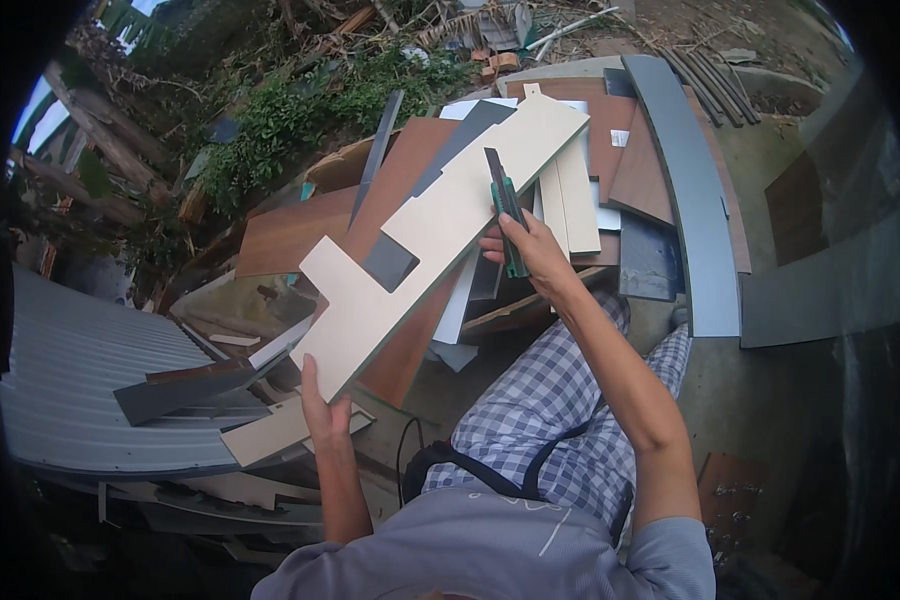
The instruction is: Cleaning and trimming the edges of furniture wood panels using a cloth and a utility knife.
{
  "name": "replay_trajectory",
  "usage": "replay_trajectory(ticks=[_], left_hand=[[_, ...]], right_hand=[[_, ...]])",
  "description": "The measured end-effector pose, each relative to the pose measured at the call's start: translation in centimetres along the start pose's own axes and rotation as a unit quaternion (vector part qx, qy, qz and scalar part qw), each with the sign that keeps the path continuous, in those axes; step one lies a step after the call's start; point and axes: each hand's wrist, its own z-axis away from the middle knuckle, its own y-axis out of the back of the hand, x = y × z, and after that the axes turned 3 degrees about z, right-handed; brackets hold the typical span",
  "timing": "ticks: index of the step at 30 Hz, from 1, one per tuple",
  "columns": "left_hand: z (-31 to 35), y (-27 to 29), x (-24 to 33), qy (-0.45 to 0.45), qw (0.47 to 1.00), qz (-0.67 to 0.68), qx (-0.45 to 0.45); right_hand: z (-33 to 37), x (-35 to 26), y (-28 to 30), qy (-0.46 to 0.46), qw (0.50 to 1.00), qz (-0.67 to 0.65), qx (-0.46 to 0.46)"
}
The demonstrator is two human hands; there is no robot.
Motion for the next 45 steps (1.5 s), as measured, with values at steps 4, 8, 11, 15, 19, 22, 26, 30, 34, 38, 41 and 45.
replay_trajectory(ticks=[4,8,11,15,19,22,26,30,34,38,41,45], left_hand=[[-0.9,0.8,-0.3,-0.026,0.999,0.041,0.013],[-2.8,1.9,-0.4,-0.04,0.997,0.064,0.028],[-3.5,1.6,-0.8,-0.042,0.997,0.06,0.026],[-3.5,1.2,-2.7,-0.004,0.998,0.063,0.019],[-3.8,2.5,-5.1,0.061,0.998,-0.017,0.005],[-3.4,2.8,-4.3,0.176,0.962,-0.2,-0.058],[-4.7,3.4,-2.5,0.263,0.813,-0.517,-0.048],[-5.1,2.2,0.5,0.166,0.734,-0.654,-0.071],[-3.4,-3.7,1.4,0.068,0.697,-0.708,-0.092],[-1.2,-9.8,-3.9,-0.042,0.673,-0.679,-0.291],[0.8,-13.9,-8.4,-0.065,0.637,-0.65,-0.41],[2.8,-18.8,-13.1,-0.116,0.648,-0.573,-0.489]], right_hand=[[-2.6,0.1,-2.5,0.022,1.0,0.003,-0.02],[-6.3,0.9,-3.8,-0.008,1.0,-0.018,-0.016],[-7.7,1.5,-4.3,-0.003,1.0,0.0,-0.005],[-7.6,1.5,-3.3,-0.021,0.999,0.019,0.026],[-5.3,-0.3,-1.4,-0.048,0.993,0.112,0.0],[-2.2,-2.0,0.3,-0.055,0.991,0.118,0.025],[1.5,-2.4,3.2,-0.04,0.996,0.054,0.055],[6.0,-2.0,5.7,-0.037,0.992,0.051,0.108],[10.4,1.0,8.8,-0.012,0.996,0.014,0.092],[15.1,3.7,9.3,-0.009,0.992,-0.08,0.097],[18.5,7.0,10.0,-0.031,0.974,-0.196,0.111],[22.7,12.5,12.6,-0.061,0.924,-0.353,0.133]])
